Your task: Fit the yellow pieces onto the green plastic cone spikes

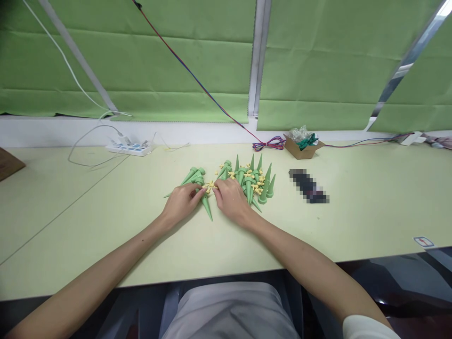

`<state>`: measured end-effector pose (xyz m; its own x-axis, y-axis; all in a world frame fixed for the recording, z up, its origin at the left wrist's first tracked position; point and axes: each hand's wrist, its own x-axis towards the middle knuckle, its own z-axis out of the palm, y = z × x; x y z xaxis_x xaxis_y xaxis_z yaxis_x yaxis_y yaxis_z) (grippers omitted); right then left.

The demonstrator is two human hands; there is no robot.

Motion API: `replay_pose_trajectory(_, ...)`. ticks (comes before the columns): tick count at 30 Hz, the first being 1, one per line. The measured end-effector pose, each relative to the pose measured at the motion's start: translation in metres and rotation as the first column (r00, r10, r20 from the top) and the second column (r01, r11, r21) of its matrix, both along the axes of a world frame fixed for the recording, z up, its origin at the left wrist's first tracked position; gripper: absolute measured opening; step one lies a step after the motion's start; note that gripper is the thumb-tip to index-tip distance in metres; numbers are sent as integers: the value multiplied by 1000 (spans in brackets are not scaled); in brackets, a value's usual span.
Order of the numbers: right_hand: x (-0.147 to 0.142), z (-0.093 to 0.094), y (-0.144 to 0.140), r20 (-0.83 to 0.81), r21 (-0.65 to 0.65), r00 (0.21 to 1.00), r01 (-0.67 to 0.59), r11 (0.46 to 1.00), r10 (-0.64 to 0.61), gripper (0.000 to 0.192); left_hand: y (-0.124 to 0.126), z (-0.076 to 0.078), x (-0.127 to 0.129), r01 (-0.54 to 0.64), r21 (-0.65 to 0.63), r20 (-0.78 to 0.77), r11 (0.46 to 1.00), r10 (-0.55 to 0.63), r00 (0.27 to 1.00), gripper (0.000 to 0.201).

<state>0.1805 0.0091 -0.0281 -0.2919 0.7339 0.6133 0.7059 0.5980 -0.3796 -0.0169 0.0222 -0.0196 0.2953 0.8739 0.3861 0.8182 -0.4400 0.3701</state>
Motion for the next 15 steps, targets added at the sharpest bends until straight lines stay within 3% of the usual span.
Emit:
replay_pose_trajectory(7, 0, 5, -1, -186, -36, 982, -22, 999, 15, 15, -7, 10, 0, 94, 102, 204, 990, -113, 972, 26)
replay_pose_trajectory(15, -3, 10, -6, -265, 27, 961, -80, 996, 84, 18, -9, 7, 1, 280, 63, 214, 958, -287, 934, 24)
